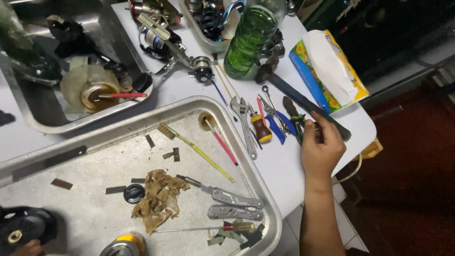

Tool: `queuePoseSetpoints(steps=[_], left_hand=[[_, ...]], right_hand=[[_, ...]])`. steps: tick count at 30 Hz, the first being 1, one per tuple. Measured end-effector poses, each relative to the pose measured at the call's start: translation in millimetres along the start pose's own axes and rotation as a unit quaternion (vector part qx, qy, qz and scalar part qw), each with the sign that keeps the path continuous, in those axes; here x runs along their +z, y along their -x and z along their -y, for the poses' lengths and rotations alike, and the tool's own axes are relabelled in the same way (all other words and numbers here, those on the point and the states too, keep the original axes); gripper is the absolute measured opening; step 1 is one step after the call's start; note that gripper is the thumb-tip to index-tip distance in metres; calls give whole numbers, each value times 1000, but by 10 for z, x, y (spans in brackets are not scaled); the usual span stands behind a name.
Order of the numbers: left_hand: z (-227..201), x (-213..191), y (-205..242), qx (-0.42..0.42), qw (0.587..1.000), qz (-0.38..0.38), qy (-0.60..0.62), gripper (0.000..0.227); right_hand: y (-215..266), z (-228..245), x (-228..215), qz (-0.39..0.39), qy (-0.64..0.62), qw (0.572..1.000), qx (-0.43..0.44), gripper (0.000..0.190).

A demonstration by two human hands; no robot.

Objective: Reassembling the internal components of a fishing reel on a workbench using various tools.

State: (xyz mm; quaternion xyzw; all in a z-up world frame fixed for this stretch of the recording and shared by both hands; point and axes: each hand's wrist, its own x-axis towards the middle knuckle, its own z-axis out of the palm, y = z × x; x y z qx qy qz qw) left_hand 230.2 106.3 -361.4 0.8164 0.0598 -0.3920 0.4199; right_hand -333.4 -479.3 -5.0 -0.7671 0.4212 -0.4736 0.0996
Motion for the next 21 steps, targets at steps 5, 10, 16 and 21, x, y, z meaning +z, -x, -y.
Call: queuePoseSetpoints(steps=[5,10,16,21], left_hand=[[-580,753,2104,-61,983,-87,150,32],[-1963,1158,4094,592,742,-189,-252,25],[-2063,1061,3881,703,614,-168,-316,31],[-2358,1146,4119,758,568,-174,-270,21]], right_hand=[[76,39,48,-24,33,994,-96,20],[118,37,65,41,10,982,-184,22],[145,-74,58,32,18,972,-232,23],[180,-356,106,34,48,964,-259,25]])
